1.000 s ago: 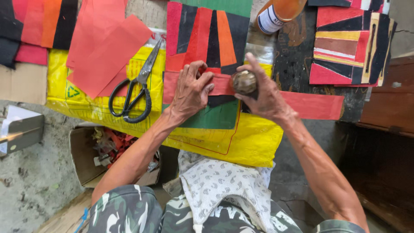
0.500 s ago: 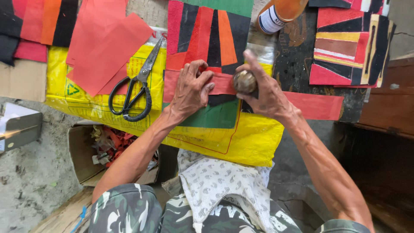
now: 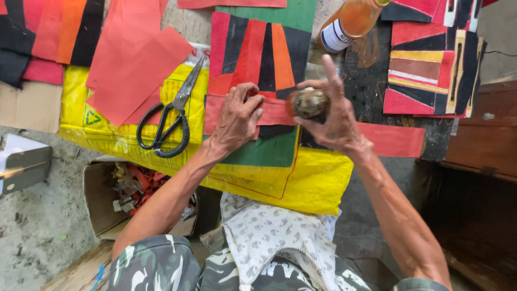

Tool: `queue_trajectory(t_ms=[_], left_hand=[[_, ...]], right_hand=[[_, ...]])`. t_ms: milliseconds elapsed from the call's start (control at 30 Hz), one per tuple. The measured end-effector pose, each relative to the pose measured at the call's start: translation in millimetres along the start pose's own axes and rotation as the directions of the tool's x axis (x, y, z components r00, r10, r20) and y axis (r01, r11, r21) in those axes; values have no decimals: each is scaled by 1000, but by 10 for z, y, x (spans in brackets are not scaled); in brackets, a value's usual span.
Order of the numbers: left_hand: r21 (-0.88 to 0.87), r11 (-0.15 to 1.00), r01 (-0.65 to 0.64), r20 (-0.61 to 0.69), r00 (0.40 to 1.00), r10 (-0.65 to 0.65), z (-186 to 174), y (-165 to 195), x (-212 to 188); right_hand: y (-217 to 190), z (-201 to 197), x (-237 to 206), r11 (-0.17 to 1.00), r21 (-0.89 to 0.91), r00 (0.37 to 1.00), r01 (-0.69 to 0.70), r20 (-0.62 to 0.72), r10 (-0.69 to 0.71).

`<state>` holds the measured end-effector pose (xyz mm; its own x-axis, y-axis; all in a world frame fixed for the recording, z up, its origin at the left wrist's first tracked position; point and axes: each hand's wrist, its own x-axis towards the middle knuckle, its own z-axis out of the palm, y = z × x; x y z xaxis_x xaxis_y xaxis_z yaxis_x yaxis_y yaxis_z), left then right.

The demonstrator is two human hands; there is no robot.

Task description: The person cuts red fabric into strips with scissors, folds and presses the strips flat using a stone, and layers the red pieces onto a black fabric base on the workbench, aligning and pressing them into place. They handle multiple pre-cut red, black and orange fabric pieces while working on the assembly.

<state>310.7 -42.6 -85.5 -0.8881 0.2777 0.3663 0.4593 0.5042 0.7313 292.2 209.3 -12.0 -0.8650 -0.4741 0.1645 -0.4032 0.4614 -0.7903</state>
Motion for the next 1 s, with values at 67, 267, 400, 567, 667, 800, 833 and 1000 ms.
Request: queue_trajectory(t_ms=[67,267,400,567,667,800,833,1000], left_hand=[[-28,1000,6,15,1000,-6,-10,-44,28],[-128,991,33,43,999,-28,-34,-172,138],[-143,989,38,55,998,-30,-13,-195,171],[-117,993,36,25,999,-33,50,-205,238],[-105,994,20,35,999,-16,47,-233,276],[-100,995,19,69,998,-12,3,-276,299],[-90,996,12,65,998,-6,-8,-286,315],[-122,991,51,54,998,-45,-169,-333,458]], right_hand=[[-35,95,33,1000,-3,999,12,36,-12],[3,59,186,1000,0,998,-27,62,27],[-33,164,220,999,20,996,49,70,-50],[28,79,283,998,30,996,-50,79,48],[77,95,269,998,57,997,-26,70,22],[207,-12,224,999,-7,996,-32,87,32],[243,-99,187,998,-6,995,-64,78,64],[456,-484,53,990,-112,991,-84,-117,71]])
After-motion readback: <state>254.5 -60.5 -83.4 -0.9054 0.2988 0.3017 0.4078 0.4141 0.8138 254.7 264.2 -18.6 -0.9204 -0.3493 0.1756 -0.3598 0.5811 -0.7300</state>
